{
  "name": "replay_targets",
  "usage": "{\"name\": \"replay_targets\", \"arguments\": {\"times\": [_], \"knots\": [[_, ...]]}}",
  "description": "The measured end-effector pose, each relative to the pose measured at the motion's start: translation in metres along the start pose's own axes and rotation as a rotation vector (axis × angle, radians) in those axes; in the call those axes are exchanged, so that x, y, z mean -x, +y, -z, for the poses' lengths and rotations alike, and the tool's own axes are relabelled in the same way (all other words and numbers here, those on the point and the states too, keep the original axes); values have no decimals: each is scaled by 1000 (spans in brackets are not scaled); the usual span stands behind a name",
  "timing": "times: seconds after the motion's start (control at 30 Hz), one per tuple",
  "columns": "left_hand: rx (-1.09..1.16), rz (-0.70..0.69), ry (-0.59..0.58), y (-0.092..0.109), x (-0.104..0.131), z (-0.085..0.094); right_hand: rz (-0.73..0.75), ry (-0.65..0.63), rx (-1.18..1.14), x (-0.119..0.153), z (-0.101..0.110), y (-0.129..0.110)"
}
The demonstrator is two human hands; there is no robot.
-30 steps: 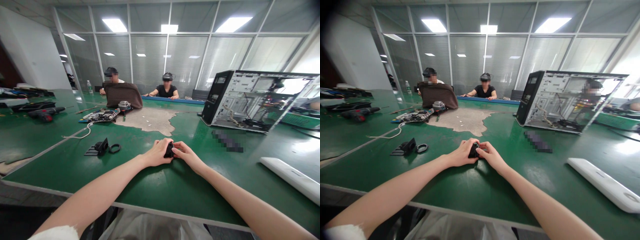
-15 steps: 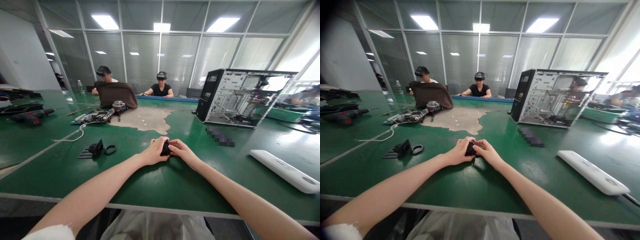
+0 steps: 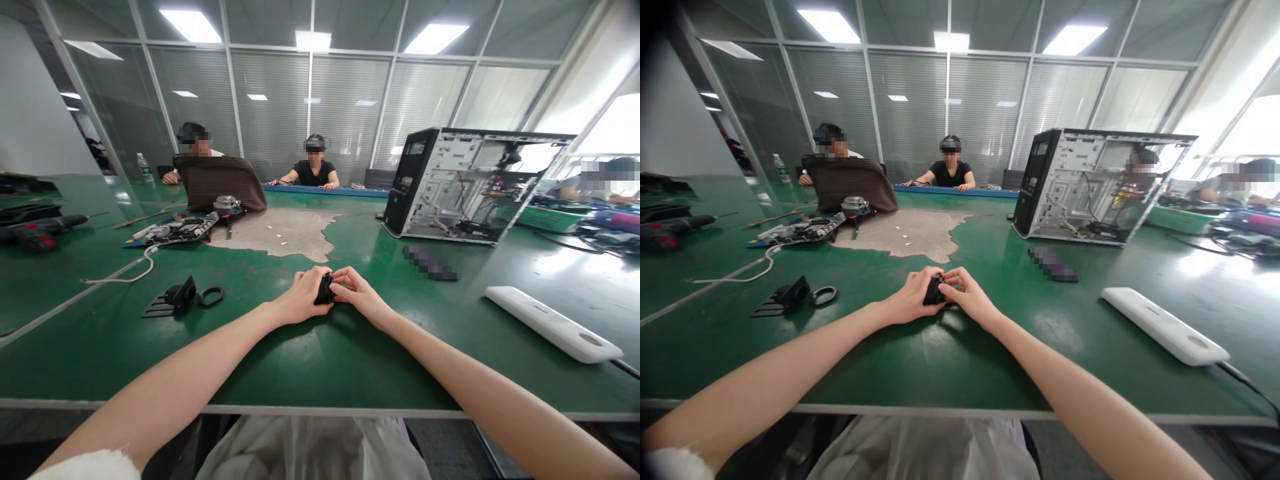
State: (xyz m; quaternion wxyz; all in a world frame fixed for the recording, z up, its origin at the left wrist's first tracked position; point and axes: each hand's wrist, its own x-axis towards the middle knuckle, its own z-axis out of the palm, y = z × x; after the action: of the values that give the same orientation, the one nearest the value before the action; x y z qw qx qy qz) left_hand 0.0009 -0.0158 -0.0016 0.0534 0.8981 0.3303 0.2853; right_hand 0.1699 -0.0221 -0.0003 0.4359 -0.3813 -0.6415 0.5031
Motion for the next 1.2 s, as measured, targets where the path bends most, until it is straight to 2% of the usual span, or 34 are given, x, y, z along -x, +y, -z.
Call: {"name": "replay_targets", "arguments": {"times": [0.1, 0.3, 0.6, 0.83, 1.2], "knots": [[4, 5, -3, 0, 0, 0, -16, -10, 13, 0, 1, 1], [4, 24, 2, -1, 0, -2, 73, -80, -21, 9, 3, -6], [-7, -6, 5, -2, 1, -1, -5, 9, -4, 1, 0, 0], [-13, -8, 10, -1, 0, -1, 71, -84, -37, 7, 2, -1], [-11, 8, -11, 0, 0, 1, -11, 24, 6, 1, -1, 2]]}}
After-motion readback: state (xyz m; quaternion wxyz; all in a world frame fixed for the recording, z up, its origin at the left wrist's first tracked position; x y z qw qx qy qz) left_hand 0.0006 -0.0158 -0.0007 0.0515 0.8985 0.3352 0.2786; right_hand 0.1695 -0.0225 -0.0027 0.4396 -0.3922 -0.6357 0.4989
